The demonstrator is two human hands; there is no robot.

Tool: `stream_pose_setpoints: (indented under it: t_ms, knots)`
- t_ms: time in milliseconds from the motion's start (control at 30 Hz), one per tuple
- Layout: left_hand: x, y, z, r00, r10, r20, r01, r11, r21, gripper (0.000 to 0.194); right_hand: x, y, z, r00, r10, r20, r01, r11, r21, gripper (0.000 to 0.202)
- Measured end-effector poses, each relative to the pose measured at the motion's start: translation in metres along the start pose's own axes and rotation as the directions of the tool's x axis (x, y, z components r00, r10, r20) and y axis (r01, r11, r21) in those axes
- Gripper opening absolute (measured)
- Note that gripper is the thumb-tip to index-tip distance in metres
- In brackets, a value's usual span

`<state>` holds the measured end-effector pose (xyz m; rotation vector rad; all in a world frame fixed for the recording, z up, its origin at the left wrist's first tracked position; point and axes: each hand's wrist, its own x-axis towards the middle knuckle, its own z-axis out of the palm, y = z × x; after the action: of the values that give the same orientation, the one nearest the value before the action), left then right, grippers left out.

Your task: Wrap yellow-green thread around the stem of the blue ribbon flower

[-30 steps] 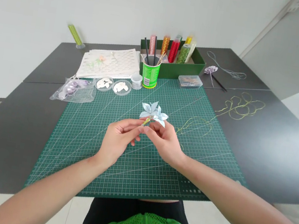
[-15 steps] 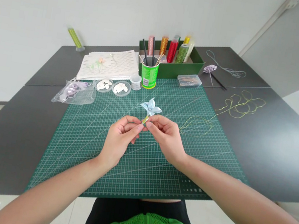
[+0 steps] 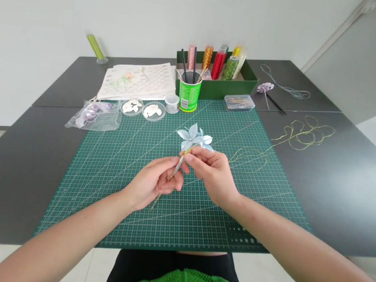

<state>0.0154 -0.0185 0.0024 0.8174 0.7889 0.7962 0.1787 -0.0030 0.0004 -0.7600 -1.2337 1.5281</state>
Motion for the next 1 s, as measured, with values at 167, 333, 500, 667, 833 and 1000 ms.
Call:
stream_pose_setpoints:
  t_ms: [167, 333, 500, 667, 833, 1000]
  knots:
    - [0.0011, -0.006, 0.0013, 0.998, 0.061, -0.016, -0.062, 0.995, -0.072, 0.027, 0.0014, -0.0039, 0.0012, 1.0, 0.027, -0.015, -0.026, 0.999, 0.039, 0.027]
    - [0.0029, -0.0094, 0.0022, 0.993, 0.108, -0.055, -0.11, 0.994, -0.023, 0.027, 0.0003, -0.0016, -0.0011, 0.995, 0.053, -0.086, -0.05, 0.998, 0.033, 0.027]
    - [0.0029, -0.0084, 0.0036, 0.986, 0.15, -0.076, -0.15, 0.989, -0.002, 0.028, 0.0, -0.0004, -0.0022, 0.996, 0.035, -0.082, -0.035, 0.999, 0.0, 0.029]
    - [0.0022, -0.0081, 0.0044, 0.985, 0.158, -0.074, -0.158, 0.987, 0.011, 0.028, 0.0003, 0.0008, -0.002, 0.996, 0.034, -0.082, -0.035, 0.999, -0.015, 0.03]
    - [0.0017, -0.007, 0.0019, 0.99, 0.128, -0.051, -0.127, 0.992, 0.022, 0.03, 0.0003, 0.0007, -0.0028, 0.994, 0.06, -0.086, -0.062, 0.998, -0.019, 0.027]
    - [0.0024, -0.0075, 0.0007, 0.984, 0.147, -0.099, -0.143, 0.989, 0.048, 0.029, 0.0005, -0.0002, -0.0026, 0.995, 0.033, -0.096, -0.036, 0.999, -0.028, 0.026]
